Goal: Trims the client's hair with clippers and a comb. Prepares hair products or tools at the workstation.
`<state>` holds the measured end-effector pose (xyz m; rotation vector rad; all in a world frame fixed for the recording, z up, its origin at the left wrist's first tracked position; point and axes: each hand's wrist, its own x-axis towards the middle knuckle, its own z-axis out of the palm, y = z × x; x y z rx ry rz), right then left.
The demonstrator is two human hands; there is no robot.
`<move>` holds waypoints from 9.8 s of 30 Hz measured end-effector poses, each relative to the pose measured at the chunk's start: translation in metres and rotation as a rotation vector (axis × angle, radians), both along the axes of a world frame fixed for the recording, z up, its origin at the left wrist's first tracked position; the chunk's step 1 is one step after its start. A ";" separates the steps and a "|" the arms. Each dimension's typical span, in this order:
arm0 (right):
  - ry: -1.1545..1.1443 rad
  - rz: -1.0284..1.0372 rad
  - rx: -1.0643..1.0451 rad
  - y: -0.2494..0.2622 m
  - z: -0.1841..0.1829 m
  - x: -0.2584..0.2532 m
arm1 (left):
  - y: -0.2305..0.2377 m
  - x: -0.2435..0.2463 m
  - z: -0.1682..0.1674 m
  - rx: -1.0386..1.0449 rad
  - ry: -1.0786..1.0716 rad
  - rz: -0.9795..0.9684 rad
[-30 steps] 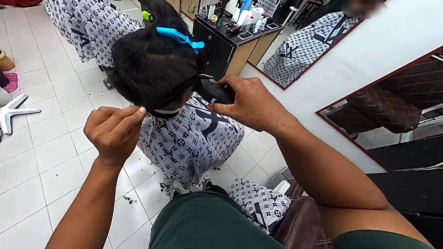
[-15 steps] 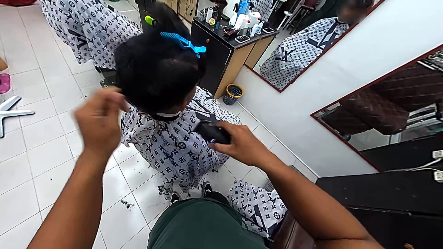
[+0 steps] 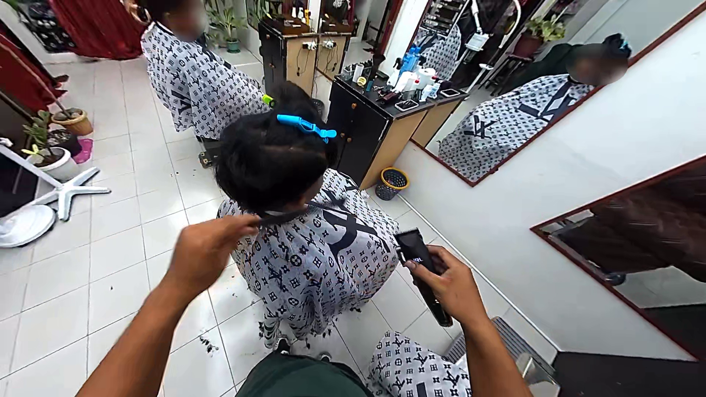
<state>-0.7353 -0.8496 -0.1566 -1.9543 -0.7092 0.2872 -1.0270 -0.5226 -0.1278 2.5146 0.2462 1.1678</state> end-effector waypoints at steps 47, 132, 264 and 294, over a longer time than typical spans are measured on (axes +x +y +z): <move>0.059 -0.583 0.111 0.056 -0.014 -0.152 | 0.148 0.121 0.007 -0.463 -0.325 -0.507; -0.396 -0.326 -0.334 0.138 0.055 -0.126 | 0.121 0.088 -0.116 -0.645 0.096 -0.559; -0.596 -0.620 -0.454 0.281 0.050 -0.238 | 0.258 0.130 -0.031 0.380 -0.456 -0.921; -0.452 -0.715 -0.379 0.256 0.004 -0.215 | 0.243 0.122 -0.071 0.227 -0.339 -0.805</move>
